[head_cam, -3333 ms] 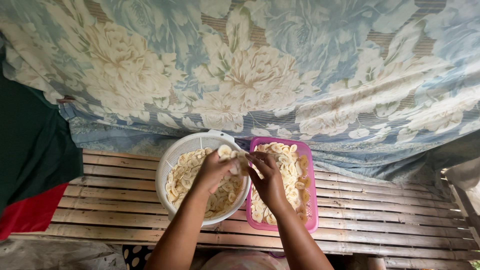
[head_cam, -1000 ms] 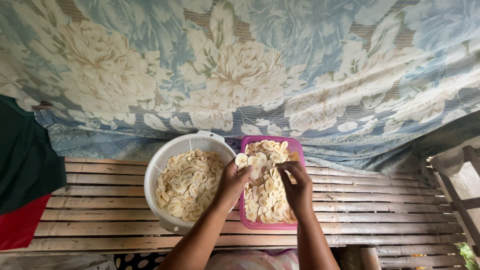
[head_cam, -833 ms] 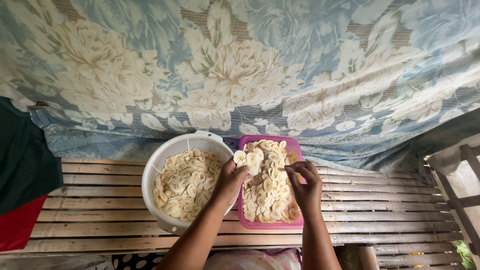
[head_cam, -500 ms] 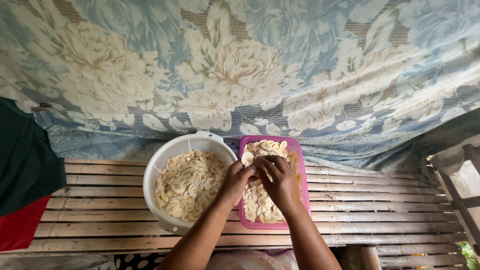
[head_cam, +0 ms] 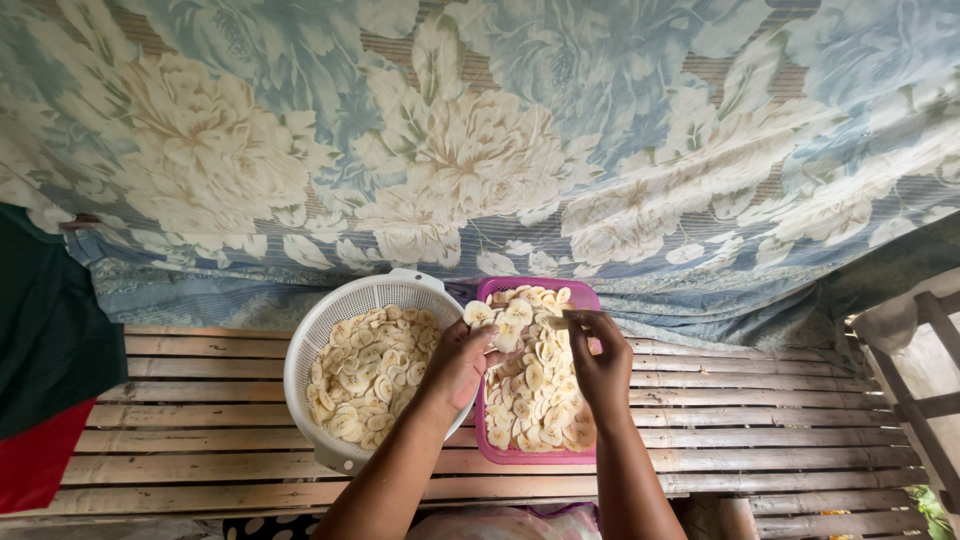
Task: The person sorts sliced dry fruit by hand from a white colander into a pink plastic container.
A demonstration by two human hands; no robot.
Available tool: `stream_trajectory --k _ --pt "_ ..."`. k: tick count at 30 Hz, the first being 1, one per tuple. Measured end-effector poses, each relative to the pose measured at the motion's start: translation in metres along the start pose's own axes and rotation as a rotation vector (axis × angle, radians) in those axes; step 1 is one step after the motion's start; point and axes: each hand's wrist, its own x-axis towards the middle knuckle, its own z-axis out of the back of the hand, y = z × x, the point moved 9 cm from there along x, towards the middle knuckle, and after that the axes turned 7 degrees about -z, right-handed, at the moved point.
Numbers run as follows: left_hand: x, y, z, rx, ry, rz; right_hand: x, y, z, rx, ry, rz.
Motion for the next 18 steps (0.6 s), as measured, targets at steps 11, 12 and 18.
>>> stream_trajectory --k 11,12,18 --pt "0.005 0.012 0.015 0.366 -0.108 -0.013 -0.008 0.053 -0.033 -0.046 0.221 0.161" --pt "0.005 0.009 0.014 0.385 -0.113 -0.031 -0.014 0.071 -0.033 -0.135 0.216 0.303" --pt "-0.002 -0.002 0.006 0.590 -0.005 -0.057 -0.018 0.055 -0.034 -0.261 0.226 0.281"
